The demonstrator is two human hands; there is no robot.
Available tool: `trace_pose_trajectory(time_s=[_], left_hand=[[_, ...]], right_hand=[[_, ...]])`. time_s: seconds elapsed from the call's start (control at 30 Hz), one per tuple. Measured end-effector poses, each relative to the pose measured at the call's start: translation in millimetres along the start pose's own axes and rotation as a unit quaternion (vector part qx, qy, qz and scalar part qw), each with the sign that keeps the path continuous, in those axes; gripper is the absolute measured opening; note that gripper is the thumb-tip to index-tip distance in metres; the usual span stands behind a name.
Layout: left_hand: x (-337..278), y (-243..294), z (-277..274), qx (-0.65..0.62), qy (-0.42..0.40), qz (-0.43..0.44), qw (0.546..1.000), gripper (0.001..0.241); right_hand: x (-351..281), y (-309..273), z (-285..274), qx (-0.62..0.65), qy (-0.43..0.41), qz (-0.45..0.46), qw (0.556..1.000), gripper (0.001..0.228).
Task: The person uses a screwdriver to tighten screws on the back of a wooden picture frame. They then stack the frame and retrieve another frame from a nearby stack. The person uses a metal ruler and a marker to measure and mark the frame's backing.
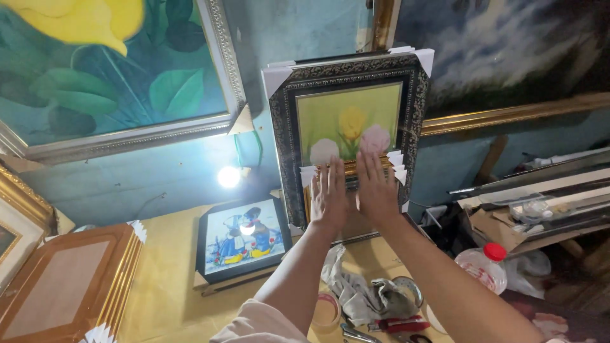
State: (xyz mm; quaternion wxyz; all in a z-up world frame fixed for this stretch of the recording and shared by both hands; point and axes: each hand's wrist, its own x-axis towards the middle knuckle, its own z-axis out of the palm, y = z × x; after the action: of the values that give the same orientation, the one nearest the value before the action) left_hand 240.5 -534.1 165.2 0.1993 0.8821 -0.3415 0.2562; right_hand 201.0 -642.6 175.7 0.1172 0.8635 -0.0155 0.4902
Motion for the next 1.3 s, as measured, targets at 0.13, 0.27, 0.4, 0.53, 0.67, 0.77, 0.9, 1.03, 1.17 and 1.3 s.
trace_pose_trajectory(time_s=[0.13,0.27,0.4,0.53,0.67,0.77,0.9,1.03,1.17,1.3], left_hand=[[-17,-8,21,0.132,-0.156,0.006,0.979,0.091],[-15,0,11,0.161,-0.204,-0.016,0.965,0.089],[-16,6,6,0.194,-0.25,-0.027,0.948,0.094],[-15,8,8,0.196,-0.268,-0.033,0.943,0.095],[-8,-4,43,0.199,-0.255,-0.029,0.946,0.087],[-13,-1,37,0.185,-0.258,-0.027,0.948,0.083],[-24,9,8,0.14,-0.253,-0.028,0.957,0.085],[-21,11,12,0.101,-0.242,-0.05,0.964,0.087],[-26,9,29,0.095,-0.245,-0.047,0.964,0.056],[-59,14,6,0.094,-0.211,-0.005,0.973,0.02]], right_hand=[[-26,6,19,0.072,-0.35,0.076,0.931,0.075],[-34,0,27,0.006,-0.401,0.062,0.914,0.071],[-34,-8,15,-0.021,-0.369,0.065,0.927,0.067],[-35,-5,17,-0.007,-0.37,0.064,0.927,0.065],[-37,4,28,-0.01,-0.353,0.05,0.934,0.056],[-41,7,32,-0.009,-0.34,0.056,0.939,0.049],[-40,14,12,-0.011,-0.423,0.047,0.905,0.055],[-35,14,1,-0.034,-0.438,0.072,0.896,0.05],[-37,11,-20,-0.031,-0.511,0.072,0.856,0.062],[-61,17,-40,0.0,-0.527,0.105,0.843,0.07]])
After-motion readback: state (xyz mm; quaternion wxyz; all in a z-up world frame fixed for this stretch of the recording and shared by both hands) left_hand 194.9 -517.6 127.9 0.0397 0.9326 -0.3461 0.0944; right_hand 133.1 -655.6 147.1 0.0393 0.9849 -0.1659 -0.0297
